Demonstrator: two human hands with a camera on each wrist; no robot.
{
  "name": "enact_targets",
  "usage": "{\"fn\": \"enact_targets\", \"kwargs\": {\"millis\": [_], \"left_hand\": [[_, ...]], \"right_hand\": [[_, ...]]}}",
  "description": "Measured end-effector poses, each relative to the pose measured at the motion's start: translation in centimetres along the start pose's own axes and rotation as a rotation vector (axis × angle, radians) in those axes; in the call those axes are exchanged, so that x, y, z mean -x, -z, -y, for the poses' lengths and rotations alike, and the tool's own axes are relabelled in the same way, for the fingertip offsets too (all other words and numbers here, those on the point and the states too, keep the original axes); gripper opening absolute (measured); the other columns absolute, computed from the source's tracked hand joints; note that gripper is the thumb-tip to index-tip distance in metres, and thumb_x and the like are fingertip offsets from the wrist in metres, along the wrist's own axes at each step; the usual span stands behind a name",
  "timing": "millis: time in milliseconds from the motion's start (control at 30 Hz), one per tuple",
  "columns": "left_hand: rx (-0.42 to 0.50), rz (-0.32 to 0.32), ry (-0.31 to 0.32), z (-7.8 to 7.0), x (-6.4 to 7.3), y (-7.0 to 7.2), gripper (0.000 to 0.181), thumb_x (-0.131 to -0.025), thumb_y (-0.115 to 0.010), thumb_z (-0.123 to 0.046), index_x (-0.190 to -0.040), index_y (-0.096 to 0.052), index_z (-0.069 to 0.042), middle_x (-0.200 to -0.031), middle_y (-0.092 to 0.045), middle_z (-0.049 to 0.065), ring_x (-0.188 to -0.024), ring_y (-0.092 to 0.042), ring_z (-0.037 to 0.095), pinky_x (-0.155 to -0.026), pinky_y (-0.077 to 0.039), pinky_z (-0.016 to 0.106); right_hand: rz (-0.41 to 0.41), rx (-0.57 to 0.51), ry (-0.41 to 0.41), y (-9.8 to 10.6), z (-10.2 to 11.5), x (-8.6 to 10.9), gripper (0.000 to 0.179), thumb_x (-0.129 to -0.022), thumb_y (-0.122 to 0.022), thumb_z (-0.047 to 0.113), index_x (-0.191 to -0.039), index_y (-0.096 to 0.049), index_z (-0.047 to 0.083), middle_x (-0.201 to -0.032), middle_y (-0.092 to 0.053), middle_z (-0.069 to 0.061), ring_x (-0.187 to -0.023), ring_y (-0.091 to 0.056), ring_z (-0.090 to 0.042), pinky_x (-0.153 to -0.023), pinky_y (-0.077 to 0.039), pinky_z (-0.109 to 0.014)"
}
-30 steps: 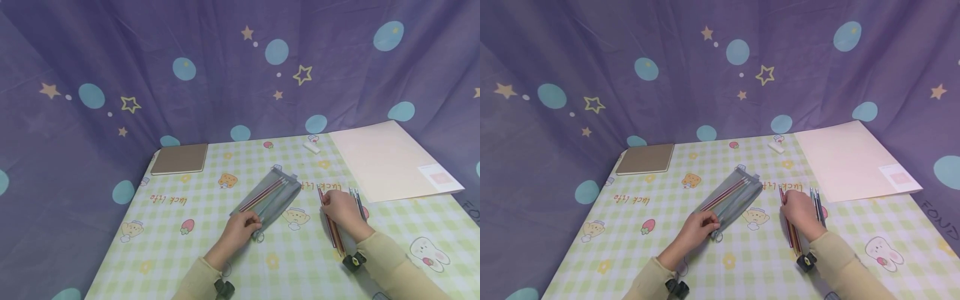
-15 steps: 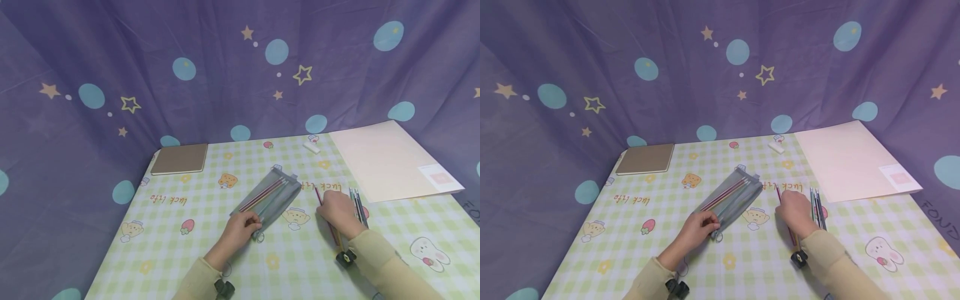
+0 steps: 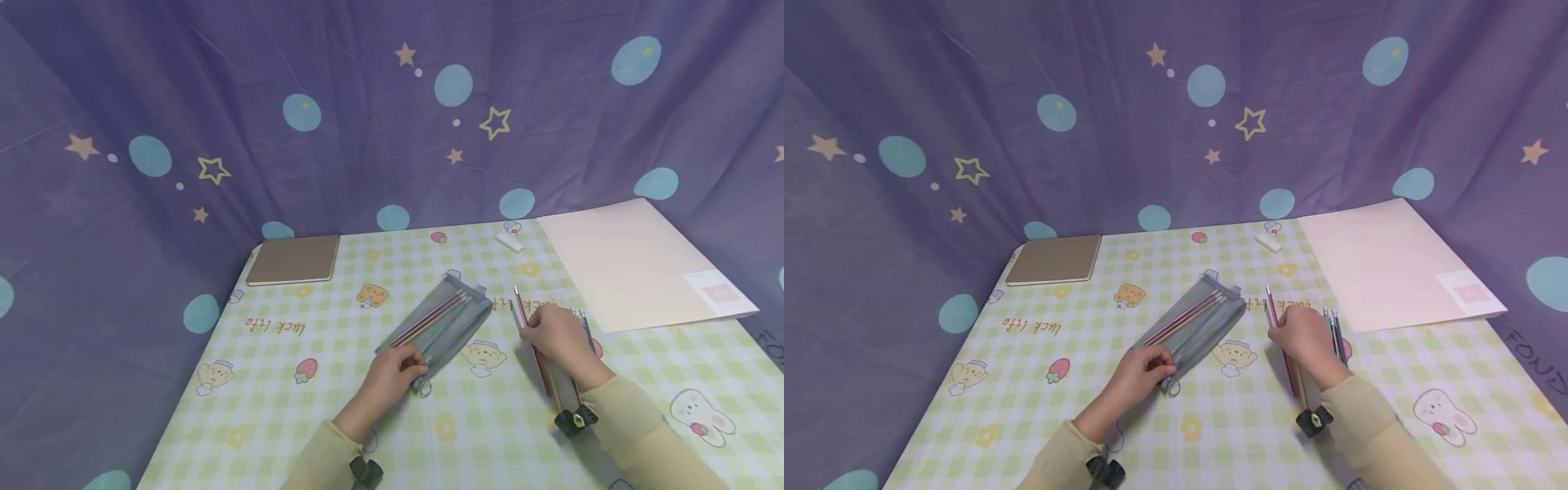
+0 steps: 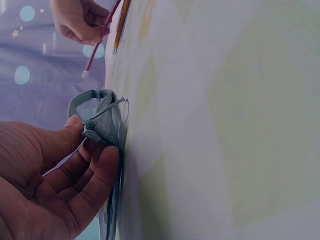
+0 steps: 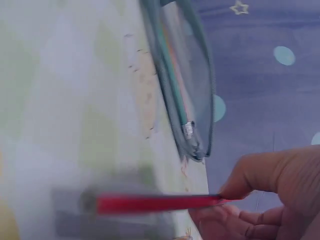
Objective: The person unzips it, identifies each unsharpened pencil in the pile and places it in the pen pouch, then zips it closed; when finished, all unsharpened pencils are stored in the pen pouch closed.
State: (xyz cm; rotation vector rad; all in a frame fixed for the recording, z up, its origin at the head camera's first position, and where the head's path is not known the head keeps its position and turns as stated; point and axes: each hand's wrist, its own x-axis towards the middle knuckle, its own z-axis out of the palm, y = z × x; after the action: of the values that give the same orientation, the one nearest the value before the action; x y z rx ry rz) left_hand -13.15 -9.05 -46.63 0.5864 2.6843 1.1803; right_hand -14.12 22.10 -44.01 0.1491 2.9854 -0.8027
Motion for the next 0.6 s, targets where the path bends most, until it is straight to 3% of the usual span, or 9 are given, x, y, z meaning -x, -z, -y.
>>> {"fn": "enact_targets", "kwargs": {"millis": [67,133,300,600], "left_hand": [[0.000,0.001,0.001,-0.1,0.0,0.1,0.008,-0.088,-0.072,-0.015,-0.083,-0.066,-0.015,-0.076,-0.062,-0.010,-0.069,-0.053,0.005,-0.065,-0.045,0.025],[-0.001,0.001,0.002,-0.1,0.0,0.1,0.008,-0.088,-0.071,-0.015,-0.083,-0.066,-0.015,-0.076,-0.062,-0.009,-0.069,-0.053,0.005,-0.065,-0.045,0.025],[-0.003,0.002,0.002,-0.2,0.1,0.2,0.007,-0.088,-0.072,-0.015,-0.083,-0.066,-0.015,-0.077,-0.062,-0.009,-0.069,-0.053,0.005,-0.065,-0.045,0.025],[-0.005,0.006,0.004,-0.2,0.1,0.1,0.007,-0.089,-0.071,-0.016,-0.083,-0.067,-0.015,-0.077,-0.062,-0.009,-0.070,-0.054,0.006,-0.066,-0.045,0.025]], "right_hand": [[-0.013,-0.075,0.004,0.2,-0.1,-0.1,0.010,-0.076,-0.069,0.014,-0.074,-0.068,0.004,-0.067,-0.063,-0.001,-0.057,-0.053,-0.017,-0.054,-0.041,-0.033],[-0.001,-0.165,-0.009,0.3,-0.1,-0.2,0.019,-0.077,-0.068,0.012,-0.090,-0.069,-0.002,-0.072,-0.068,-0.002,-0.059,-0.059,-0.015,-0.057,-0.046,-0.031],[0.076,-0.447,-0.071,0.1,0.0,-0.4,0.034,-0.086,-0.064,0.006,-0.115,-0.056,-0.011,-0.080,-0.071,-0.010,-0.062,-0.068,-0.019,-0.059,-0.055,-0.031],[0.090,-0.810,-0.058,-0.5,0.9,-0.3,0.029,-0.094,-0.058,0.001,-0.117,-0.045,-0.013,-0.092,-0.070,-0.020,-0.074,-0.070,-0.023,-0.070,-0.057,-0.036]]}}
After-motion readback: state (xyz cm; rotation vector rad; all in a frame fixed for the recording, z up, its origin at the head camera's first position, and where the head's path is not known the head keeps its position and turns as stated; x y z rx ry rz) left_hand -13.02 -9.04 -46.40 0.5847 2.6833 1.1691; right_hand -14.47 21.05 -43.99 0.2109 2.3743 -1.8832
